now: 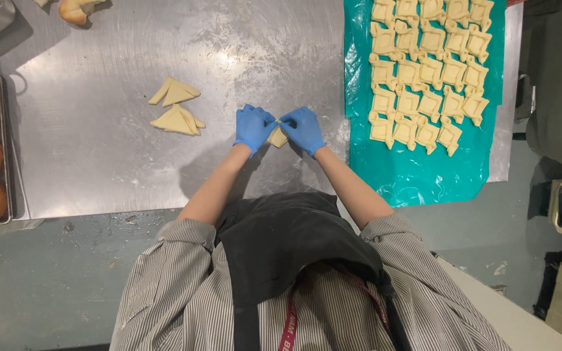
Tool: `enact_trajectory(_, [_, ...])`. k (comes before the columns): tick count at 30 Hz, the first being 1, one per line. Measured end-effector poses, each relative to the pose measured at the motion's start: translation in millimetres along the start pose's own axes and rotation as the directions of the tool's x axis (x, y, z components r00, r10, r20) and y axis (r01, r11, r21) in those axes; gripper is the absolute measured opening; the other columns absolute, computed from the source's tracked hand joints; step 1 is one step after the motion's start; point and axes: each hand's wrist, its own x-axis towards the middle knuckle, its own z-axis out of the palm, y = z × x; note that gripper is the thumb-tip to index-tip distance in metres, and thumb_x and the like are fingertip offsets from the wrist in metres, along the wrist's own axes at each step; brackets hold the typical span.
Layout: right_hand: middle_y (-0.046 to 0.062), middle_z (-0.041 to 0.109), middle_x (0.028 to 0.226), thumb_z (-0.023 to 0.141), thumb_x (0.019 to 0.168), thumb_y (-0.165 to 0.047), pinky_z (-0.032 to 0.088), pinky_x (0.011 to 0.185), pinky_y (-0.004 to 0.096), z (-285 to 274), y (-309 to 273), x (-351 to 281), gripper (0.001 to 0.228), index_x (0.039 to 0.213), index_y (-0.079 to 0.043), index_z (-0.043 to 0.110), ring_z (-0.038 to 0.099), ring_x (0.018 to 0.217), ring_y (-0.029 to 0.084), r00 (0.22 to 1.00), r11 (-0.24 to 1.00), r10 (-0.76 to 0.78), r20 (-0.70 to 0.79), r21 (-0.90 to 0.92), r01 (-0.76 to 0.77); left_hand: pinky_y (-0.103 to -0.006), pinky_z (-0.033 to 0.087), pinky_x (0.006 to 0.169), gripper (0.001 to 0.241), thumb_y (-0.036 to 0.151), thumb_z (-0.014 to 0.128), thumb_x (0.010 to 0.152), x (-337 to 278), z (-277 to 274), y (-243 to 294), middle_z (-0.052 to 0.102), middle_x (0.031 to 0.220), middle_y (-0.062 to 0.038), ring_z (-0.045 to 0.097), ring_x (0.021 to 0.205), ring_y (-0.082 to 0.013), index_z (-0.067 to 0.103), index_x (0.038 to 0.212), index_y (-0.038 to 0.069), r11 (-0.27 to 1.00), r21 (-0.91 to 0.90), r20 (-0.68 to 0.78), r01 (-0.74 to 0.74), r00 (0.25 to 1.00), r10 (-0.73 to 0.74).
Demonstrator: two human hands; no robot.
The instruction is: Folding square pieces of dough into triangular pastry shapes on a commercial kitchen workbench.
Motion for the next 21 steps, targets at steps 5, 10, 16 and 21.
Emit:
enact_trajectory(5, [0.005, 0.075, 0.081, 0.079, 0.078, -0.025, 0.052, 0.077, 0.039, -5, -9, 7, 0.021, 0.094, -0.011, 0.079, 0.064, 0.079, 0.026, 0.989, 0.987, 0.139, 0.052, 0.072, -0.143, -0.0416, 0.043, 0.083, 0.016, 0.034, 0.079, 0.08, 5, 1, -2, 0.073, 0.079, -0.001, 0.059, 0.09, -0.0296, 0.081, 0.085, 0.019, 0.986, -0.053, 0.071, 0.16, 0.985, -0.156])
enact_trajectory(10, [0.005, 0.076, 0.085, 0.082, 0.078, -0.028, 0.052, 0.082, 0.038, -10, -13, -3, 0.021, 0.093, -0.013, 0.081, 0.064, 0.085, 0.026, 0.969, 0.977, 0.211, 0.128, 0.0, -0.213, -0.0412, 0.045, 0.076, 0.014, 0.031, 0.081, 0.08, -7, -14, 8, 0.075, 0.083, -0.003, 0.06, 0.087, -0.0308, 0.082, 0.086, 0.019, 0.988, -0.021, 0.09, 0.153, 0.984, -0.151])
enact_trajectory(16, [0.004, 0.071, 0.123, 0.072, 0.093, -0.021, 0.044, 0.104, 0.045, -23, -31, -40, 0.027, 0.118, -0.011, 0.074, 0.062, 0.117, 0.032, 0.96, 0.929, -0.281, -0.014, -0.254, 0.269, -0.0525, 0.044, 0.102, 0.023, 0.016, 0.068, 0.09, -45, -19, 15, 0.071, 0.124, -0.003, 0.063, 0.11, -0.0354, 0.074, 0.112, 0.012, 0.898, 0.247, -0.123, -0.365, 0.907, 0.403])
enact_trajectory(21, [0.013, 0.056, 0.151, 0.066, 0.095, -0.03, 0.031, 0.116, 0.057, -24, -42, -54, 0.051, 0.14, -0.005, 0.062, 0.046, 0.139, 0.039, 0.97, 0.906, -0.205, 0.131, -0.349, 0.238, -0.0594, 0.034, 0.114, 0.033, 0.022, 0.067, 0.094, -55, -19, 22, 0.067, 0.135, -0.008, 0.056, 0.129, -0.0406, 0.072, 0.121, 0.006, 0.912, 0.236, -0.055, -0.335, 0.933, 0.357])
